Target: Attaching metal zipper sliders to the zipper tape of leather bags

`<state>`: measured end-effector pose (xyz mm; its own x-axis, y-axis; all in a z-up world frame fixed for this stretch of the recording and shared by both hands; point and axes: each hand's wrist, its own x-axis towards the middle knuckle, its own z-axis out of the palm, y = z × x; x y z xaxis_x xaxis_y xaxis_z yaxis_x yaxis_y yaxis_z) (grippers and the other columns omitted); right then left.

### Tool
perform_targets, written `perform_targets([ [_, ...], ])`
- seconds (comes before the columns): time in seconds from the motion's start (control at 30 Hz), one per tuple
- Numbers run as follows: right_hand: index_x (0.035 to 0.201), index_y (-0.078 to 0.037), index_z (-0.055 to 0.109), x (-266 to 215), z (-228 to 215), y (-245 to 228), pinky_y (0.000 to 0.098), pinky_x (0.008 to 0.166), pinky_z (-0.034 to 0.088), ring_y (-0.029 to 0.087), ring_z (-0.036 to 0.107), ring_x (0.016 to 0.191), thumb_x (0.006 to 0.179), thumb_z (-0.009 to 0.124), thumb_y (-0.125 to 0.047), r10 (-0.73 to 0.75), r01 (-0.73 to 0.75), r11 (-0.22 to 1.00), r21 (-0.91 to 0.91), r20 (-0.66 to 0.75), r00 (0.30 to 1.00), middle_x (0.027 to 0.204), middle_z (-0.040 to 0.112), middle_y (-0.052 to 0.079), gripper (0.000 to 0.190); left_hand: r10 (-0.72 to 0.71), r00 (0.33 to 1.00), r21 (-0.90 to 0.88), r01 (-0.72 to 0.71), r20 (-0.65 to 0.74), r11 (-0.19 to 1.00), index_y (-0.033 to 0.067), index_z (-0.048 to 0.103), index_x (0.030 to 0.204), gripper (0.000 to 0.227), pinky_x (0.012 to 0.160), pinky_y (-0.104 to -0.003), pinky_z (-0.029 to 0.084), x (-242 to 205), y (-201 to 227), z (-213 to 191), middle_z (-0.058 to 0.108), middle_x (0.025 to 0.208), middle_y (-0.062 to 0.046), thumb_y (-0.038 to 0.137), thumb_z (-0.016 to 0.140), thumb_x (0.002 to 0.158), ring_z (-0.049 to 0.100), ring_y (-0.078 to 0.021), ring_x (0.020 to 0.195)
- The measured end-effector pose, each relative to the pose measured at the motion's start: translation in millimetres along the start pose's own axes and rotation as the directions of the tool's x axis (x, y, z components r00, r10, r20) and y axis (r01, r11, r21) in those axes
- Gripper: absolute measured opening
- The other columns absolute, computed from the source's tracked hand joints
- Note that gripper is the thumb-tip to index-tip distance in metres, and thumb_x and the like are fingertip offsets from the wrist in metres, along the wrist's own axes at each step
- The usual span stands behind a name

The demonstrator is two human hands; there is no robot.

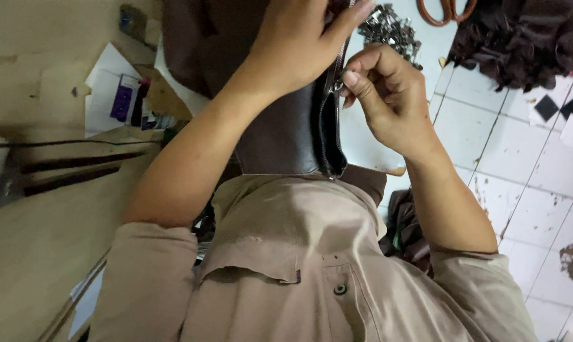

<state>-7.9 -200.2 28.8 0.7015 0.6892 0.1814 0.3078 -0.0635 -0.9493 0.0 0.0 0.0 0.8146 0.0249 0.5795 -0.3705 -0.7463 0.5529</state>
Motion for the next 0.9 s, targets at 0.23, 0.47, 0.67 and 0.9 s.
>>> perform_targets([
  [0.23,0.108,0.001,0.045,-4,6,7,0.0296,0.070,0.055,0.023,0.057,0.076,0.115,0.047,-0.010,-0.156,0.165,0.985,0.057,-0.138,0.978,0.102,0.052,0.018,0.013,-0.125,0.860,-0.156,0.230,0.495,0.961,0.0116,0.037,0.154,0.072,0.121,-0.071,0.006,-42,8,-42,0.042,0.160,-0.019,0.039,0.077,0.102,0.030,-0.0347,0.154],
  [0.47,0.107,-0.003,0.049,-10,33,20,0.0278,0.071,0.047,0.017,0.052,0.078,0.114,0.049,-0.018,-0.074,0.115,0.988,0.101,-0.340,0.938,0.101,0.056,0.012,0.017,-0.217,0.785,-0.197,0.394,0.580,0.898,0.0168,0.026,0.160,0.096,0.122,-0.070,-0.003,-56,9,-35,0.037,0.168,-0.015,0.041,0.089,0.092,0.019,-0.0451,0.160],
  [0.67,0.109,-0.003,0.045,-22,26,22,0.0267,0.073,0.047,0.016,0.056,0.081,0.115,0.048,-0.017,-0.027,0.067,0.989,0.129,-0.289,0.957,0.097,0.062,0.013,0.015,-0.161,0.804,-0.157,0.300,0.572,0.941,0.0156,0.026,0.159,0.103,0.119,-0.076,0.008,-49,12,-32,0.039,0.162,-0.013,0.048,0.094,0.088,0.034,-0.0323,0.155],
  [0.9,0.105,0.002,0.050,-22,25,7,0.0317,0.084,0.051,0.023,0.065,0.090,0.113,0.048,-0.017,-0.131,0.147,0.988,0.045,-0.248,0.960,0.096,0.066,0.018,0.021,-0.085,0.980,-0.284,0.135,0.181,0.949,0.0085,0.068,0.098,0.018,0.073,-0.035,0.044,-26,14,2,0.066,0.085,-0.004,0.026,0.070,0.101,0.062,-0.0198,0.078],
])
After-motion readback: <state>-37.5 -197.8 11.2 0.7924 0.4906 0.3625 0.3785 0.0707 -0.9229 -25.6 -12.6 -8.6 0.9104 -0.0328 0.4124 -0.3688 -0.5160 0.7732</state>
